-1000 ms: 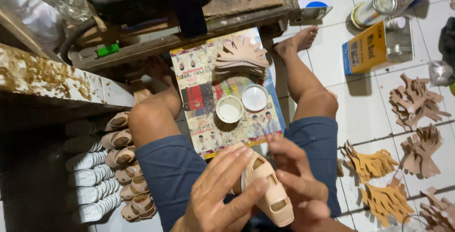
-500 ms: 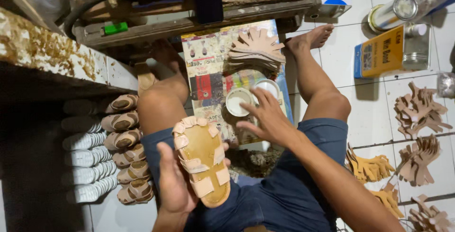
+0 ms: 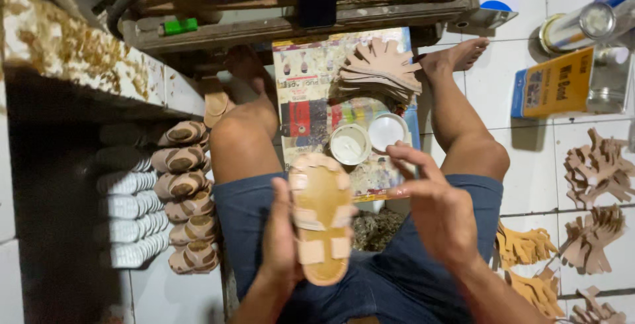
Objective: The person assembles sandals by hand, pressing straps onto the sole and smoothing the edges. They repeatedly pick up a sandal, apply pressure to the straps, and place it on a nearby shelf.
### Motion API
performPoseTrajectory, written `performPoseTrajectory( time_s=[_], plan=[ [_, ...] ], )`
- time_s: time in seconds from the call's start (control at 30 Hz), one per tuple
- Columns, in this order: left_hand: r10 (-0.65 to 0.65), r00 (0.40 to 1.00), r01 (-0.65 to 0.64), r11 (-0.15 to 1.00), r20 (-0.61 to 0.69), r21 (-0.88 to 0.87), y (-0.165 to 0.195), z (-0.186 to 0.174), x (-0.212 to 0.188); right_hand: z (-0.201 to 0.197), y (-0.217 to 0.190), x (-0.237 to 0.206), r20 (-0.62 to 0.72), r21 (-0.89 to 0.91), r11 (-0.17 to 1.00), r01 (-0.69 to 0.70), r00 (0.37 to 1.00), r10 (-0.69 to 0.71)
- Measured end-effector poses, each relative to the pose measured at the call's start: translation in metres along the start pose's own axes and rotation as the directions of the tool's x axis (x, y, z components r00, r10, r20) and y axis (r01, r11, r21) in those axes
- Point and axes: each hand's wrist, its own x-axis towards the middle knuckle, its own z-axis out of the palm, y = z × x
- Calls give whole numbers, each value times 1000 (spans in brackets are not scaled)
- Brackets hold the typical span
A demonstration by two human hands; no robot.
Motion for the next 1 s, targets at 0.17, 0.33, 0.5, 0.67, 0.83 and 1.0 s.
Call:
performPoseTrajectory(
  time_s=[0.17, 0.33, 0.5, 0.67, 0.83, 1.0],
  plan=[
    [59, 997, -67, 987, 52, 146, -17, 33, 8, 42, -13, 2, -66, -60, 990, 131, 989, -135],
    [79, 995, -61, 972, -69, 228, -11, 30, 2, 53, -17, -19, 305, -706, 428, 564, 788, -534],
    [63, 997, -42, 934, -48, 355, -18, 31, 2, 30, -15, -35, 200, -845, 439, 305, 942, -270],
    [118, 992, -92, 929, -51, 359, -15, 26, 3, 36, -7, -36, 304, -844, 359, 399, 907, -293],
    [97, 991, -62, 941, -91, 332, -21, 20, 4, 42, -4, -37, 268, -790, 510, 341, 940, -213],
    [72, 992, -45, 968, -104, 246, -16, 14, 4, 39, 1, -34, 251, -875, 372, 310, 947, -199]
  ],
)
